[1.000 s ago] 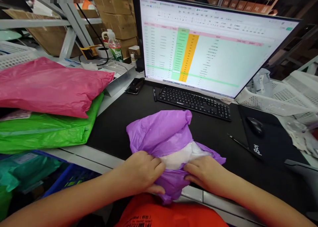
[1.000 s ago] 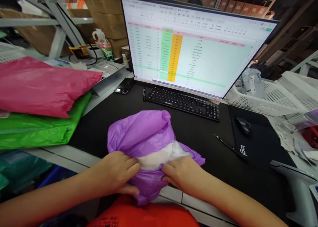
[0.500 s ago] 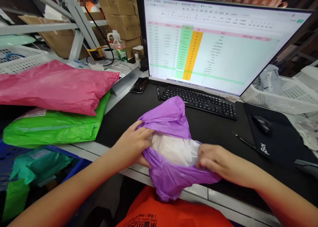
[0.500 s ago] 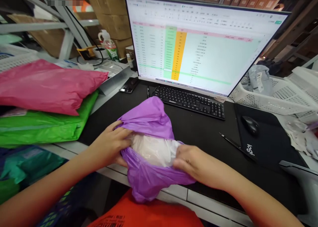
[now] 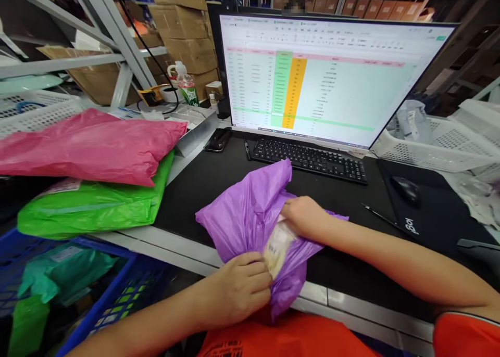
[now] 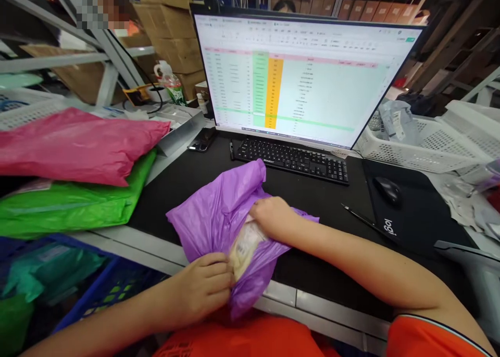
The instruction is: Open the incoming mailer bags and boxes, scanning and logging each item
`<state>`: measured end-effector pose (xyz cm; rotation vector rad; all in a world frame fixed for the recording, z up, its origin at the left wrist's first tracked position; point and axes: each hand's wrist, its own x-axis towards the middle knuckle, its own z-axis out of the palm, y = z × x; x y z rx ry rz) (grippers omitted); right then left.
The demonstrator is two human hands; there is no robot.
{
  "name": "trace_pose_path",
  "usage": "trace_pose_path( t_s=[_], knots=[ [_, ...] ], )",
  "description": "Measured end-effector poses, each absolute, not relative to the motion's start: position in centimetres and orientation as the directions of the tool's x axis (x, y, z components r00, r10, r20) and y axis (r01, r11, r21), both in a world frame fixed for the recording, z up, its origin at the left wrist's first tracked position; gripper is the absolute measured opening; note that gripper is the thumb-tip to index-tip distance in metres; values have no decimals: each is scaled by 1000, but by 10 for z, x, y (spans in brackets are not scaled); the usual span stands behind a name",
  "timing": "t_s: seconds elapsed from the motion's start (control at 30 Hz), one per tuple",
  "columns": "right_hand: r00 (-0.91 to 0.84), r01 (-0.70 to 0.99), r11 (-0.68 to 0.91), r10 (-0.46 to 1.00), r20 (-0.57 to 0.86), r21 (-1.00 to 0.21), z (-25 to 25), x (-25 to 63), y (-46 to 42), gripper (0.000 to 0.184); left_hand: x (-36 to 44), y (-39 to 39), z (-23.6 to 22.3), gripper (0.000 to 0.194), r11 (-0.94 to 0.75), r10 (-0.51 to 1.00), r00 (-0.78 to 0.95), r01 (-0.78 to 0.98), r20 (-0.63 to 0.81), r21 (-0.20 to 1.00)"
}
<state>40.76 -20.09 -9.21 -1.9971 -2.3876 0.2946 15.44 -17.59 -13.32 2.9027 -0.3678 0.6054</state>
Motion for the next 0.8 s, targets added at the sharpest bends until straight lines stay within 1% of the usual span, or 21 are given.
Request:
trace_pose_path(
  t_s=[0.03,0.07,0.1,0.13,0.17,0.2,0.23,0.27,0.3,0.33,0.37,0.4,0.43,0.5,0.57,0.63,0.67,0.7,0.73,0.77,0.8],
  knots=[
    [-115,971,108,993,-21,-213,-86,416,-197,16,154,-175,-136,15,-965,-167,908,-231,385,127],
    [-12,946,35,997,76,-321,-80,427,-194,16,154,-172,-139,12,-972,-121,921,-186,371,145],
    [111,878,-26,983,150,-477,-73,441,-190,18,154,-167,-141,11,-980,-76,927,-137,366,144],
    [224,758,-56,958,179,-650,-66,456,-187,22,154,-160,-143,16,-988,-38,929,-91,369,126],
    [303,595,-55,939,160,-802,-58,471,-186,26,154,-150,-143,24,-995,-2,927,-40,376,93],
    [329,423,-43,938,109,-905,-52,485,-186,30,154,-138,-142,33,-998,38,922,18,385,56],
    [295,279,-35,954,51,-960,-46,499,-189,36,155,-125,-139,42,-997,81,917,78,391,25],
    [221,188,-42,975,0,-981,-41,511,-193,41,156,-111,-134,52,-991,124,912,133,392,4],
    [125,156,-67,991,-48,-986,-37,521,-199,46,158,-99,-127,63,-985,158,908,174,389,-7],
    [17,174,-98,995,-97,-980,-35,530,-206,51,161,-90,-119,73,-978,187,906,208,380,-13],
    [-88,221,-123,985,-145,-968,-35,537,-214,54,164,-83,-111,80,-971,218,908,239,357,-15],
    [-173,274,-137,967,-189,-952,-35,544,-220,58,169,-80,-104,80,-960,259,913,278,315,-16],
    [-232,321,-144,946,-225,-936,-35,548,-226,62,174,-81,-97,75,-941,322,912,338,254,-20],
    [-288,387,-149,918,-273,-910,-35,555,-233,64,186,-88,-85,60,-861,496,858,506,131,-50],
    [-313,423,-159,898,-309,-892,-32,557,-233,57,197,-96,-76,55,-742,660,747,665,79,-85],
    [-355,556,-121,860,-367,-822,-29,553,-231,42,201,-99,-70,58,-617,775,625,781,95,-97],
    [-352,660,-64,854,-383,-749,-27,548,-231,31,202,-99,-68,59,-563,814,571,821,103,-98],
    [-312,771,13,879,-360,-637,-25,542,-231,21,201,-97,-67,61,-520,843,528,849,102,-97],
    [-239,870,76,930,-281,-487,-24,534,-234,14,200,-95,-68,63,-494,860,501,865,91,-89],
    [-146,941,95,980,-137,-324,-24,525,-238,21,198,-93,-69,64,-491,866,495,868,68,-68],
    [-52,979,61,997,50,-195,-24,514,-244,34,197,-92,-72,63,-507,860,508,861,38,-34]
  ],
)
